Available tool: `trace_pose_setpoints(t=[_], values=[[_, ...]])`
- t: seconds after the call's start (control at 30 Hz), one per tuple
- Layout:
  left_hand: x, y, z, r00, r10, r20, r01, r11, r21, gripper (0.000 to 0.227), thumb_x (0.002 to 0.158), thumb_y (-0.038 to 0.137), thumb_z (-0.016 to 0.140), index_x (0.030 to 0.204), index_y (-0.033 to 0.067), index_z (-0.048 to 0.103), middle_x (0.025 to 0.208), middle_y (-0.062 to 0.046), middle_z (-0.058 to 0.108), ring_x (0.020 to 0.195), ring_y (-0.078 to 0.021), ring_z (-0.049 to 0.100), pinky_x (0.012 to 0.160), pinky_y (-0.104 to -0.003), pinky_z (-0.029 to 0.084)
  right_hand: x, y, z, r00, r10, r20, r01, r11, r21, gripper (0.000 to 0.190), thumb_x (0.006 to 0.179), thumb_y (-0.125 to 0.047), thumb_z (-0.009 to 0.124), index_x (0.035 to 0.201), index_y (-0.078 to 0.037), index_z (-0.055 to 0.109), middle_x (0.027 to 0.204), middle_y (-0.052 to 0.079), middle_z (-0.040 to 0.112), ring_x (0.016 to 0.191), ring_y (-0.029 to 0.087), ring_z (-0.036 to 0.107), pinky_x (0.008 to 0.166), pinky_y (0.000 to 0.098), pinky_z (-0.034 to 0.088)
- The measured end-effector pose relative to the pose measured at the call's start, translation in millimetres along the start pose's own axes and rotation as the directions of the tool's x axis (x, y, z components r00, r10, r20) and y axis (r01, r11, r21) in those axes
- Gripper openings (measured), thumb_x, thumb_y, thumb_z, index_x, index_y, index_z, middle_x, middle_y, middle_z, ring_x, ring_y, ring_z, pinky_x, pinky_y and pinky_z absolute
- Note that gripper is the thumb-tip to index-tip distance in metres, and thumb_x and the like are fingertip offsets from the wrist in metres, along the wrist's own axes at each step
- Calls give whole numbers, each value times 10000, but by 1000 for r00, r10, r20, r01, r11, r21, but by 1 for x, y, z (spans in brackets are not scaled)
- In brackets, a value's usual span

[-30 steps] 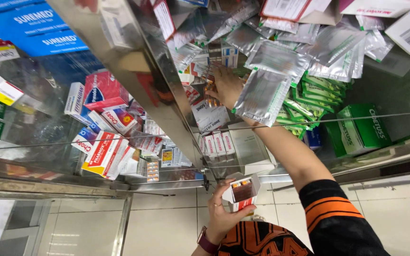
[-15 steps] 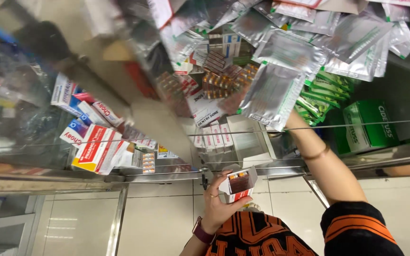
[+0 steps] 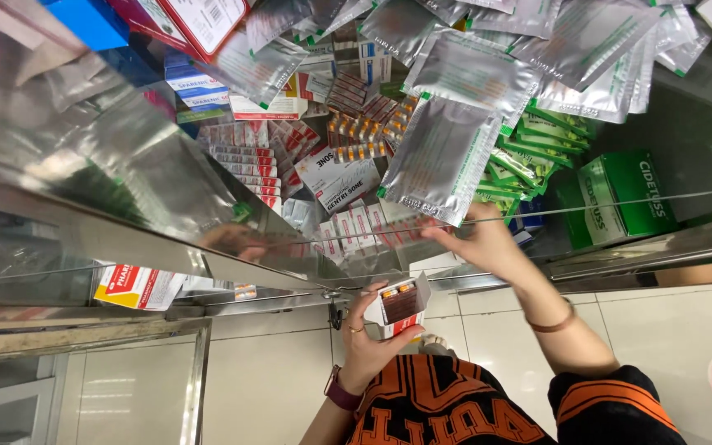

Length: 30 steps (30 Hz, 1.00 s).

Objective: Organizing and packing medicine blister packs into their respective cardboard boxes on a storage shelf.

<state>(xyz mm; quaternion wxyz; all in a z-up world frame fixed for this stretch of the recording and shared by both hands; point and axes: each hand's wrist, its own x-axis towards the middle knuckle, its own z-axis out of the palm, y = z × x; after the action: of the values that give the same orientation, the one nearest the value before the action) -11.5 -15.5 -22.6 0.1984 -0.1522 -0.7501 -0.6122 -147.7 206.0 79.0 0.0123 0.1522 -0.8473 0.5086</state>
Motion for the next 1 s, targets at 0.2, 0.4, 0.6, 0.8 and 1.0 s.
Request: trace_pose_setpoints(t=[0.2, 0.4, 0.6, 0.8, 1.0], values=[[-6, -8, -2, 1000, 15, -23, -13, 996, 88, 881, 695, 271, 999, 1385, 107, 475, 1314, -176, 648, 1210, -292, 677, 1006, -418, 575, 1, -71, -38, 858, -246, 452, 289, 957, -27, 222, 828, -114, 779, 1049, -110, 767, 897, 26, 811, 645, 159, 697, 568, 298, 538], [-2, 1, 0, 996, 89, 23, -91, 984, 150, 909, 694, 336, 999, 1386, 113, 453, 1282, -170, 660, 1109, -299, 725, 914, -393, 616, 2, -96, -7, 635, -197, 747, 560, 784, -269, 399, 802, -89, 715, 1198, -141, 715, 863, 88, 767, 625, 277, 710, 487, 403, 525], [-8, -3, 1, 996, 88, 6, -88, 988, 123, 899, 706, 332, 1002, 1389, 111, 460, 1222, -146, 681, 1044, -279, 751, 865, -384, 638, -13, -83, 25, 615, -47, 787, 667, 564, -487, 513, 772, 80, 644, 1272, -33, 636, 725, 156, 715, 585, 231, 710, 455, 362, 520], [-12, -5, 3, 999, 23, -22, -20, 988, 150, 904, 663, 321, 1010, 1369, 122, 482, 1204, -141, 687, 1021, -274, 753, 857, -385, 635, -28, -83, 36, 716, -196, 670, 624, 611, -487, 403, 742, -98, 718, 1116, 30, 642, 760, 159, 718, 612, 293, 728, 456, 377, 527], [-3, -1, 1, 994, 100, -30, -97, 990, 104, 948, 693, 278, 992, 1433, 152, 412, 1373, -180, 624, 1164, -320, 707, 952, -420, 621, -26, -84, 25, 793, -249, 556, 545, 697, -466, 334, 750, -266, 783, 985, -46, 698, 826, 110, 718, 693, 305, 707, 516, 402, 538]])
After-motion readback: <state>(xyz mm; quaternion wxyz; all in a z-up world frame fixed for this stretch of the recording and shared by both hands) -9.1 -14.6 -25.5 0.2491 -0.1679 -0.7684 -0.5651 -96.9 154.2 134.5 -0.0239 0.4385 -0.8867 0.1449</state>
